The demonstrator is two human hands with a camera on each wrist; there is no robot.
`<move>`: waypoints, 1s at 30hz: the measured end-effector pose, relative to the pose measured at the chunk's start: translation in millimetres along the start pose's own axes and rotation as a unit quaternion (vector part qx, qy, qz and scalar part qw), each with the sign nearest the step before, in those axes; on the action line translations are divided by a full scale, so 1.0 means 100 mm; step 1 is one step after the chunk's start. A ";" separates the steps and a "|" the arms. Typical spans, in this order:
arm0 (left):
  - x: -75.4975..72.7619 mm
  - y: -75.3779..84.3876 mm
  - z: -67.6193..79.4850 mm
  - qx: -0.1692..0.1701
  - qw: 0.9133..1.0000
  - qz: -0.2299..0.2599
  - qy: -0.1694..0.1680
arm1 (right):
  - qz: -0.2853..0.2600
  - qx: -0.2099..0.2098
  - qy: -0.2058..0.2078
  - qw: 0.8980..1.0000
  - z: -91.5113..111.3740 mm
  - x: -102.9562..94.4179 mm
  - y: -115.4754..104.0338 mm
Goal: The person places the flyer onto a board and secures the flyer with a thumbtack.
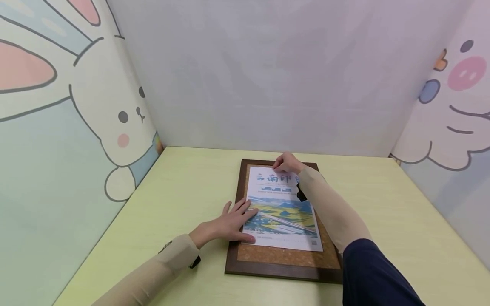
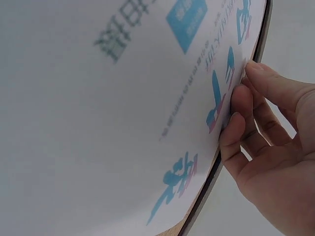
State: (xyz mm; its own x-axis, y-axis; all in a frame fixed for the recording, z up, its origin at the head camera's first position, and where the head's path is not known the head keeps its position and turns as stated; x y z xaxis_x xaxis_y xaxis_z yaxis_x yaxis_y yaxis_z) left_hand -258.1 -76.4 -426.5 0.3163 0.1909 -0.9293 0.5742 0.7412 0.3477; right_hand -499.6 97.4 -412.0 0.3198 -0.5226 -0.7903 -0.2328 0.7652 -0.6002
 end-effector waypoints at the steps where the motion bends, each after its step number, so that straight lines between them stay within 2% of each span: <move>1: 0.00 0.00 0.00 0.000 1.000 0.002 -0.001 | 0.000 0.001 0.000 1.000 0.00 0.00 0.00; 11: 0.01 0.02 0.00 0.004 1.000 0.006 0.006 | -0.006 0.000 -0.013 1.000 -0.01 0.02 0.01; 30: -0.01 -0.01 -0.02 -0.010 1.000 0.001 -0.004 | -0.005 -0.006 0.000 1.000 0.00 0.01 0.00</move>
State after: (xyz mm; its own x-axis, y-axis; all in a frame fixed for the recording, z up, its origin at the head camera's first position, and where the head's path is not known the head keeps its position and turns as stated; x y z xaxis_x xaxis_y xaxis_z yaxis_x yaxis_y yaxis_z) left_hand -260.5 -76.0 -426.3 0.3238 0.1880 -0.9272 0.5584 0.7531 0.3477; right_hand -498.9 97.2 -412.7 0.3228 -0.5292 -0.7847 -0.2411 0.7558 -0.6088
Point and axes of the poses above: each hand's wrist, its own z-axis away from the middle knuckle, its own x-axis out of the palm, y = z × x, the point moved 6 cm from there along -z, towards the middle knuckle, and after that the axes turned 4 degrees about x, right-handed, at the moved point
